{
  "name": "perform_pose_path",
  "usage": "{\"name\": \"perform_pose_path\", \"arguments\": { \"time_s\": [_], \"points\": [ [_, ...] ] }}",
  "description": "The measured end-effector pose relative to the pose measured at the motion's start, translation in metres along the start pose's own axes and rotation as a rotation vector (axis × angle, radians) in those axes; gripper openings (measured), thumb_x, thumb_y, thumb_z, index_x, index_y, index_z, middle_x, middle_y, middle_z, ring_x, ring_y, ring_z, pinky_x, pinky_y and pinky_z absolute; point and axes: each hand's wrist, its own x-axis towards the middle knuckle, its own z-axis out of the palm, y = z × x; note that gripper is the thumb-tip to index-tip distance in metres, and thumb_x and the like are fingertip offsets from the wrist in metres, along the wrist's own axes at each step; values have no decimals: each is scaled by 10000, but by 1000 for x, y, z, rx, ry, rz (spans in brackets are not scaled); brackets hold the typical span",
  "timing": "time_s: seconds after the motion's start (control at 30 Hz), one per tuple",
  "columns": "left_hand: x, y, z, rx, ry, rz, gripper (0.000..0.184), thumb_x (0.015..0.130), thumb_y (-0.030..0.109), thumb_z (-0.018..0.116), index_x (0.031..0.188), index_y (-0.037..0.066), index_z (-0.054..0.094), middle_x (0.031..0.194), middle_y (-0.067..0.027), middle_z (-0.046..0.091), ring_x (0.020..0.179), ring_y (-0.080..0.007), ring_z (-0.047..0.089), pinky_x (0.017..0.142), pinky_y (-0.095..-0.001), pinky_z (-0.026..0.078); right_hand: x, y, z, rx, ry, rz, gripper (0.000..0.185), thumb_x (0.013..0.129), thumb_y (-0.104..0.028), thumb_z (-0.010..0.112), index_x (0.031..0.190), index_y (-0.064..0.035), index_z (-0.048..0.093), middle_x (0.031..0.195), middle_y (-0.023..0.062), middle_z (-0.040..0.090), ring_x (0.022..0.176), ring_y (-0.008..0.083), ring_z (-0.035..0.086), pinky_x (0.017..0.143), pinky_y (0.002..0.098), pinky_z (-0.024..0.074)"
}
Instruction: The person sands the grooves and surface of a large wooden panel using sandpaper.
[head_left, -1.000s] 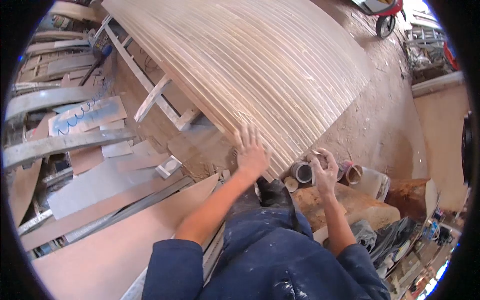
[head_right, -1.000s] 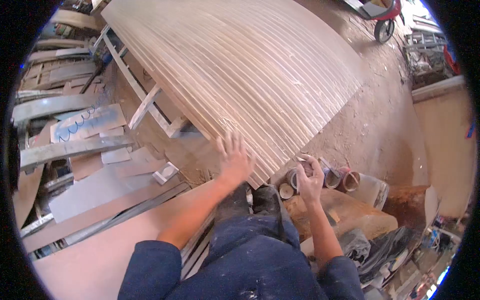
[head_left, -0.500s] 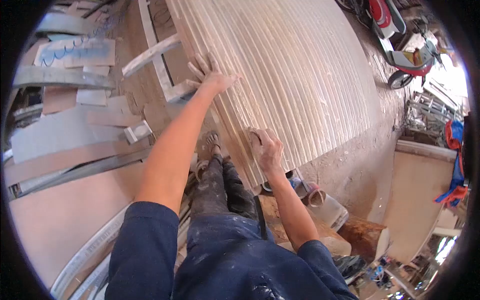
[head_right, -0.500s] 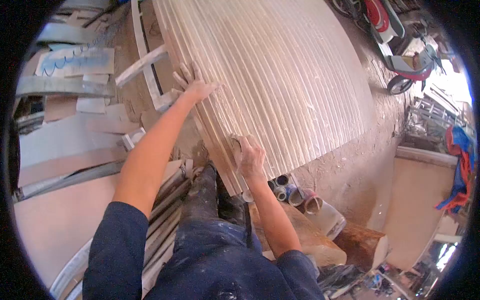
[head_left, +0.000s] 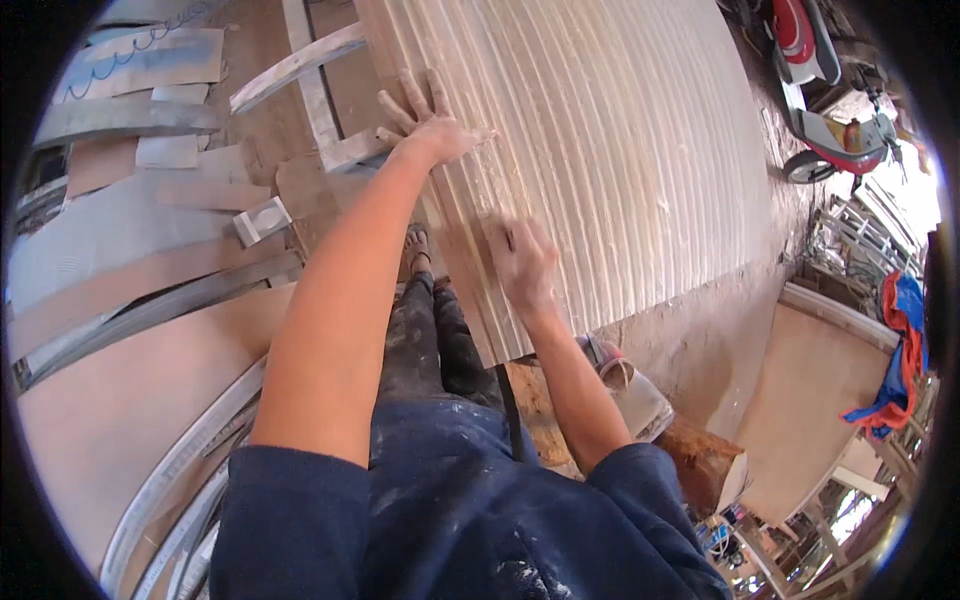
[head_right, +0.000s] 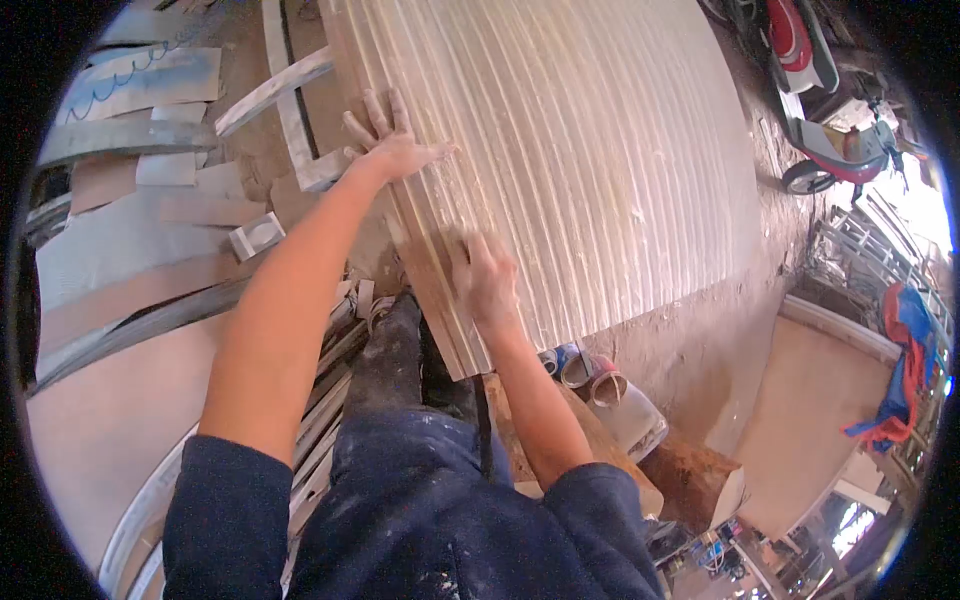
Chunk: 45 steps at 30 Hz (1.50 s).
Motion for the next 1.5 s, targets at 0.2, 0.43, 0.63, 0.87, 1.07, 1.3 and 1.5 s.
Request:
{"name": "perform_pose_path", "arguments": {
  "time_s": [0.2, 0.43, 0.63, 0.87, 1.07, 1.3, 1.5],
  "points": [
    [9, -2, 5, 39, 23, -14, 1328, 803, 765, 639, 1585, 148, -239, 1590, -214, -382, 1425, -547, -331, 1126, -779, 5, -23, -1, -8, -29, -1, 49, 129, 812, 35, 725, 929, 0, 684, 760, 158, 616, 698, 335, 632, 611, 374, 487],
    [6, -1, -2, -18, 19, -12, 1326, 801, 762, 639, 1586, 150, -236, 1597, -215, -370, 1427, -550, -326, 1134, -769, 5, -54, -5, -27, 21, 24, 29, 137, 825, 13, 705, 955, -27, 710, 783, 169, 623, 698, 329, 633, 641, 396, 506],
    [8, -9, 12, 2, 44, 42, 1391, 754, 833, 620, 1562, 162, -292, 1571, -221, -412, 1398, -583, -344, 1113, -789, -10, -13, -8, -5, 2, 43, 47, 136, 826, -4, 718, 960, -23, 708, 803, 182, 634, 716, 347, 642, 632, 404, 508],
    [4, -5, 4, 8, -44, 1, 1334, 803, 772, 627, 1578, 135, -252, 1585, -237, -378, 1422, -563, -322, 1143, -759, 14, -49, -6, -11, -56, 80, 216, 109, 859, -84, 734, 954, -56, 689, 804, 171, 654, 722, 357, 650, 643, 440, 504],
    [2, -1, 3, 14, 5, 19, 1331, 803, 786, 613, 1580, 126, -244, 1597, -232, -359, 1422, -566, -319, 1142, -763, 32, -42, -11, -9, -157, 59, 217, 82, 878, -95, 709, 949, -58, 690, 832, 188, 660, 728, 372, 650, 650, 451, 506],
    [20, -14, 14, -7, 18, 31, 1433, 701, 895, 602, 1568, 171, -279, 1582, -250, -377, 1398, -597, -330, 1100, -805, 36, -16, -15, 5, -38, 136, 244, 99, 868, -93, 716, 937, -41, 670, 836, 188, 646, 760, 374, 646, 681, 468, 501],
    [4, -2, -1, -12, -24, 10, 1349, 785, 800, 618, 1587, 113, -222, 1603, -236, -343, 1416, -581, -313, 1139, -770, 19, -52, 1, 7, -80, 137, 291, 133, 878, -140, 713, 950, -36, 672, 840, 203, 634, 765, 412, 629, 676, 484, 490]
  ]
}}
